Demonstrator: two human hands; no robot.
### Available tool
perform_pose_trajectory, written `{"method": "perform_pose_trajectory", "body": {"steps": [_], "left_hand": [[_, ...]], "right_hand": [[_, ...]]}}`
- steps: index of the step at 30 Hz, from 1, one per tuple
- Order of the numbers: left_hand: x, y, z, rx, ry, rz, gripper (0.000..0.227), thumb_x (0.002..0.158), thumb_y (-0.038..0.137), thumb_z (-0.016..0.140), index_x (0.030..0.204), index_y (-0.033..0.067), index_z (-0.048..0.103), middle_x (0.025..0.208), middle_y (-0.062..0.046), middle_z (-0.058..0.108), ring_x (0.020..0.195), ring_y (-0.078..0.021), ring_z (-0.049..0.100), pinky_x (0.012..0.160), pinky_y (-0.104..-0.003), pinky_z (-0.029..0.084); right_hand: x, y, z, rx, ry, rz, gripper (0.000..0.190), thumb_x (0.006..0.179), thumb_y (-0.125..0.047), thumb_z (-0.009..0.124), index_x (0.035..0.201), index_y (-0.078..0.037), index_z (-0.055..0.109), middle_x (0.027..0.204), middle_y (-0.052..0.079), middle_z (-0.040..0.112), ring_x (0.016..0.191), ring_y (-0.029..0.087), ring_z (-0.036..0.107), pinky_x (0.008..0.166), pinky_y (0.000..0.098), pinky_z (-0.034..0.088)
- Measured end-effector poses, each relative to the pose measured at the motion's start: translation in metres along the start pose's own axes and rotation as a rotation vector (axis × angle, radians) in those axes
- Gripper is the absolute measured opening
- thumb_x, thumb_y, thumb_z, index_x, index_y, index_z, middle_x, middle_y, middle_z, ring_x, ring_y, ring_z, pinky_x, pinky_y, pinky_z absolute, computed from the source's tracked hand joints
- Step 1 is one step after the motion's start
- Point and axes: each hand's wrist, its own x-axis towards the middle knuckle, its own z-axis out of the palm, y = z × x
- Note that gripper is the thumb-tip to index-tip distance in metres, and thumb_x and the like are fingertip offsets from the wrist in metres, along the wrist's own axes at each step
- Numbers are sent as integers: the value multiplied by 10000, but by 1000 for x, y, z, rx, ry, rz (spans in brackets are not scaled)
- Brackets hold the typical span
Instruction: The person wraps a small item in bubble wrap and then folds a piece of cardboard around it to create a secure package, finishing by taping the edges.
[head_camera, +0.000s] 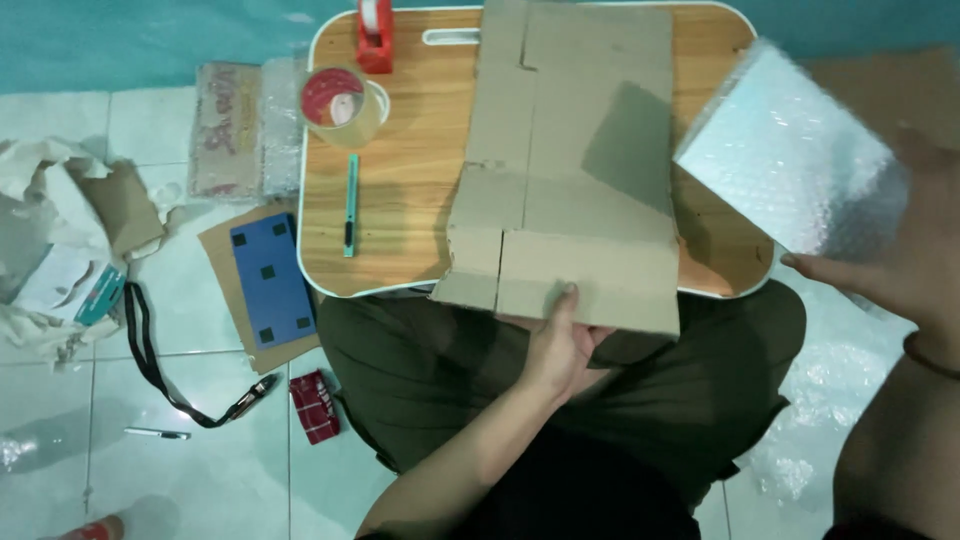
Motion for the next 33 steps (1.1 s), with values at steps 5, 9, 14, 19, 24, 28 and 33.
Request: {"method": "perform_pose_trajectory", "body": {"steps": [5,9,14,19,24,28,33], "left_hand": [[-4,10,22,243,-209,-166,770,1111,547,244,1550,-85,237,1191,-225,576,1029,-240,649,880,-388,566],[-15,23,10,290,-45,-238,478,1119,264,336,1421,-103,383,1087,-224,656,966,-243,677,834,-354,572],[-44,68,-10,618,203,-192,457,994,172,476,1279,-178,549,1052,-314,704,900,-339,727,795,-358,602],[-32,176,-39,1078,257,-56,438,889,205,578,1239,-44,660,1112,-145,689,939,-221,627,840,-341,541],[37,313,41,2232,375,-185,406,907,304,600,1134,-10,724,928,-153,726,800,-273,667,739,-402,554],[113,349,77,2589,203,202,439,864,152,506,1232,-15,677,1095,-247,730,893,-460,688,769,-543,517],[162,328,103,2649,170,899,380,895,88,577,1253,79,704,1018,-233,723,860,-487,678,687,-578,525]], "right_hand": [[14,-30,-27,-48,-71,14,990,605,-318,907,1410,199,651,1221,339,689,958,454,677,917,523,521],[-11,-10,-21,120,-23,137,1023,580,-111,938,1451,256,546,1259,381,611,1037,487,652,916,543,528],[-57,22,-1,131,29,264,1110,603,-30,915,1520,271,368,1296,459,523,1097,581,608,909,615,515],[-89,38,15,156,109,309,1147,643,62,891,1565,249,235,1382,501,412,1173,633,529,932,656,473],[-95,36,10,63,83,309,1162,631,-40,914,1552,265,274,1380,501,423,1161,650,551,899,666,502],[-87,19,3,82,88,325,1198,605,-37,918,1575,238,271,1376,474,416,1161,637,537,909,657,484],[-80,10,12,-41,25,230,1309,448,-234,937,1531,227,365,1406,419,432,1246,551,476,1034,602,437]]}}
